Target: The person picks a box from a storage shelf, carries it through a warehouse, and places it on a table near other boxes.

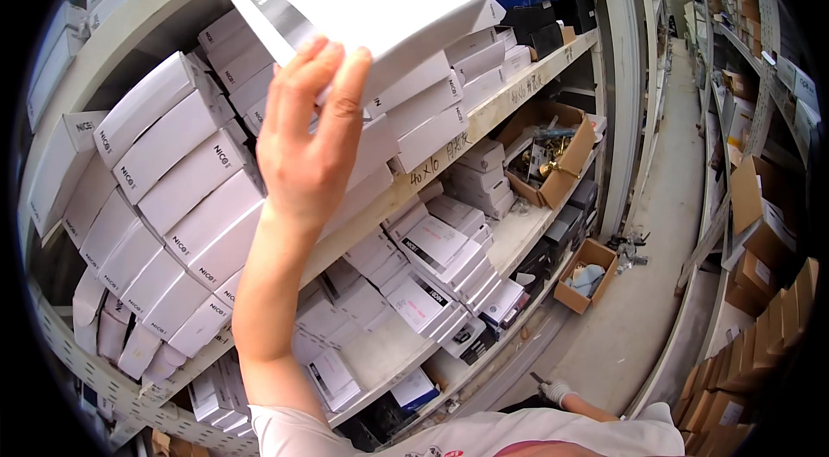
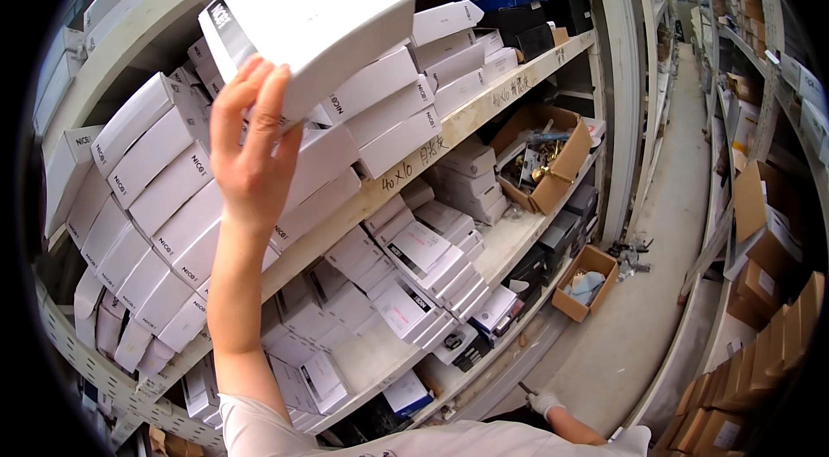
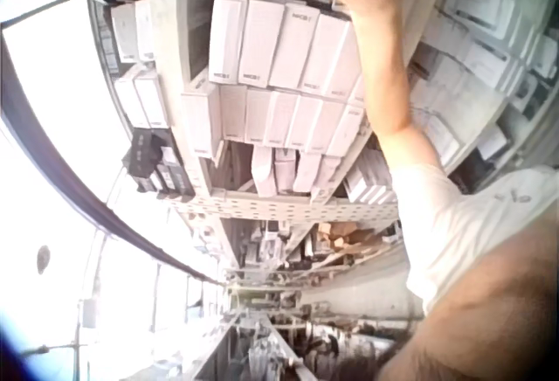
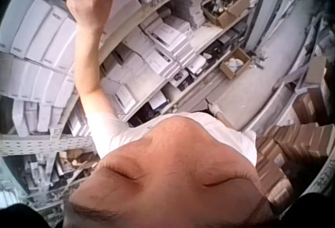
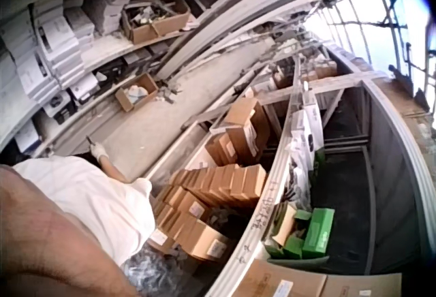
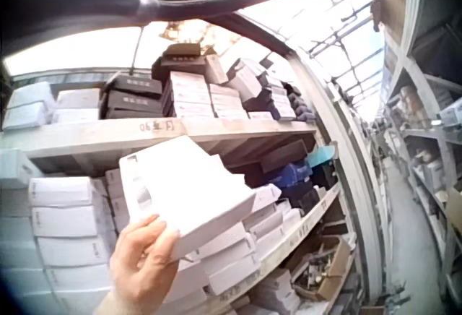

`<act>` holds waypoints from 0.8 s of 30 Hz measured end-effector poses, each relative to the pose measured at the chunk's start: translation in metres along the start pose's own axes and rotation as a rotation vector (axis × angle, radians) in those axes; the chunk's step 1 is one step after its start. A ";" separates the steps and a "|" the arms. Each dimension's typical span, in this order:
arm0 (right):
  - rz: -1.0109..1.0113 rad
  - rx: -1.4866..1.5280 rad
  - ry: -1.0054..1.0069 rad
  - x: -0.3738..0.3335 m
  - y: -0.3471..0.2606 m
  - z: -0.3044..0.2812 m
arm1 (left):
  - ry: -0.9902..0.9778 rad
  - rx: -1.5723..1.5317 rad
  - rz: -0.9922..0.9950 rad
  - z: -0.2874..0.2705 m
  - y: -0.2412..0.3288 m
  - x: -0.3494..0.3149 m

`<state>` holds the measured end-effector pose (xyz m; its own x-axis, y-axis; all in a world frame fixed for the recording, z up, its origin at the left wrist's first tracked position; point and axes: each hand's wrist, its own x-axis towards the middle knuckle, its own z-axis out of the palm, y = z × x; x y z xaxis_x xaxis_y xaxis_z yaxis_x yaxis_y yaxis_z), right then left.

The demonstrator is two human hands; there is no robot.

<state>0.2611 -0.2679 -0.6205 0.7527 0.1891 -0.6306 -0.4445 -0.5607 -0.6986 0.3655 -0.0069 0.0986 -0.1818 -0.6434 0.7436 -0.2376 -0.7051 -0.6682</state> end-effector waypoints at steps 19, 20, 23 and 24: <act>-0.239 -0.242 -0.210 0.101 -0.075 -0.183 | -0.532 0.296 -0.412 0.084 -0.129 0.091; -0.232 -0.224 -0.221 0.109 -0.072 -0.181 | -0.587 0.437 -0.487 0.089 -0.131 0.095; -0.158 -0.144 -0.234 0.107 -0.067 -0.183 | -0.340 1.008 -0.078 0.138 -0.053 0.098; -0.103 -0.092 -0.236 0.106 -0.066 -0.183 | -0.357 0.811 0.003 0.154 -0.025 0.101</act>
<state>0.4594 -0.3585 -0.5792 0.6531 0.4252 -0.6266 -0.3175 -0.5975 -0.7363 0.4998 -0.1003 0.1863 0.1592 -0.6044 0.7806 0.5369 -0.6105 -0.5822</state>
